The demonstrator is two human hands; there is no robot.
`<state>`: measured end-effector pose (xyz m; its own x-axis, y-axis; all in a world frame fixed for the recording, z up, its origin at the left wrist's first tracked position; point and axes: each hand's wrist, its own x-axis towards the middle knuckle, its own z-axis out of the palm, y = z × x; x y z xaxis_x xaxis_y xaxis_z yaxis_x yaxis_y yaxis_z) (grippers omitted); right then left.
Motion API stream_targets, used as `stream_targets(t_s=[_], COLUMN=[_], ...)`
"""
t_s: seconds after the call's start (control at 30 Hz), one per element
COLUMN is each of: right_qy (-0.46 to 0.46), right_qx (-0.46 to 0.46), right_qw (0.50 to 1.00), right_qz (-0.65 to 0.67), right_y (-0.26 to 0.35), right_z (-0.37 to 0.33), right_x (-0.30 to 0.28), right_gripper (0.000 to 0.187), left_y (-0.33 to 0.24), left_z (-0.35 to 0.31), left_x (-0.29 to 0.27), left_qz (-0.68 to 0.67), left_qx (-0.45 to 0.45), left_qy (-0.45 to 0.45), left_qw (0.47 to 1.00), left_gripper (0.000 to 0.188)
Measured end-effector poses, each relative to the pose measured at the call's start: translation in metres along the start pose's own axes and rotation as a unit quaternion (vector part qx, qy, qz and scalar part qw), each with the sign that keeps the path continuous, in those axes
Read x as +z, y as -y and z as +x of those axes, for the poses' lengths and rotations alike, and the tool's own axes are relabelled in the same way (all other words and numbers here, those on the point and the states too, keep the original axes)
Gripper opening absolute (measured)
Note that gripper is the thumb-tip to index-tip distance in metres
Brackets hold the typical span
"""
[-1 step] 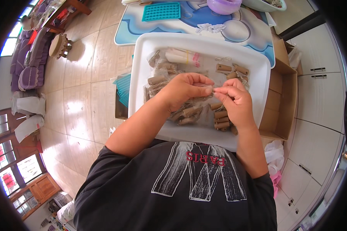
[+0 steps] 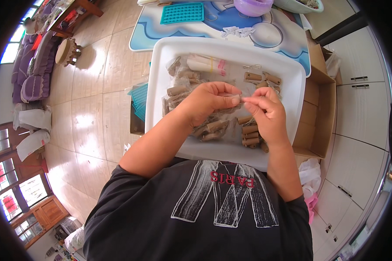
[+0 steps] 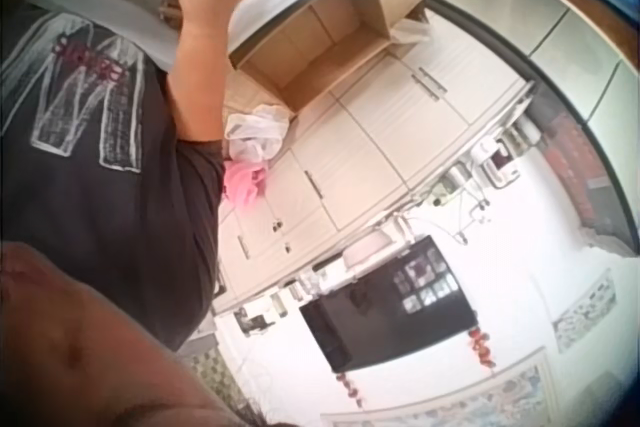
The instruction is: The person repeatedly picks up small cylindrical wooden corks from a white tray and places them into small clear plastic bags. They handle the corks and bags by hand, organizing them into individual packages within the tray.
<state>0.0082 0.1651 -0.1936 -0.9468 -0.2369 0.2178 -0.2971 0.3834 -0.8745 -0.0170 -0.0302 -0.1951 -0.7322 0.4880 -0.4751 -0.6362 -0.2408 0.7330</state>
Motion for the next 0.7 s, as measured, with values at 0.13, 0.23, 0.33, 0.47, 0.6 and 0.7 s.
stream_targets(t_s=[0.13,0.23,0.33,0.47,0.6,0.7], right_qy=[-0.123,-0.117,-0.082,-0.075,-0.054,-0.116], right_qx=[0.135,0.205,0.226,0.222,0.212,0.218], right_qw=[0.966,0.926,0.930,0.936,0.943,0.938], right_qz=[0.183,0.296,0.278,0.264,0.252,0.242], right_y=[0.004,0.009,0.000,0.002,0.003,0.001], right_z=[0.001,0.004,0.000,0.001,0.002,0.003], right_x=[0.006,0.011,0.008,0.005,0.004,0.004], right_gripper=[0.017,0.015,0.013,0.013,0.012,0.010], left_y=[-0.001,0.007,0.011,0.004,0.001,0.002], left_z=[0.000,0.003,0.004,-0.002,-0.003,-0.003], left_x=[0.009,0.011,0.009,0.019,0.016,0.018], left_qz=[-0.059,-0.065,-0.052,-0.021,0.058,0.052], left_qx=[0.035,0.071,0.074,0.107,0.077,0.084], left_qy=[-0.008,-0.011,-0.032,-0.066,-0.055,-0.087], left_qw=[0.998,0.995,0.995,0.992,0.994,0.991], left_gripper=[0.026,0.023,0.022,0.020,0.018,0.018])
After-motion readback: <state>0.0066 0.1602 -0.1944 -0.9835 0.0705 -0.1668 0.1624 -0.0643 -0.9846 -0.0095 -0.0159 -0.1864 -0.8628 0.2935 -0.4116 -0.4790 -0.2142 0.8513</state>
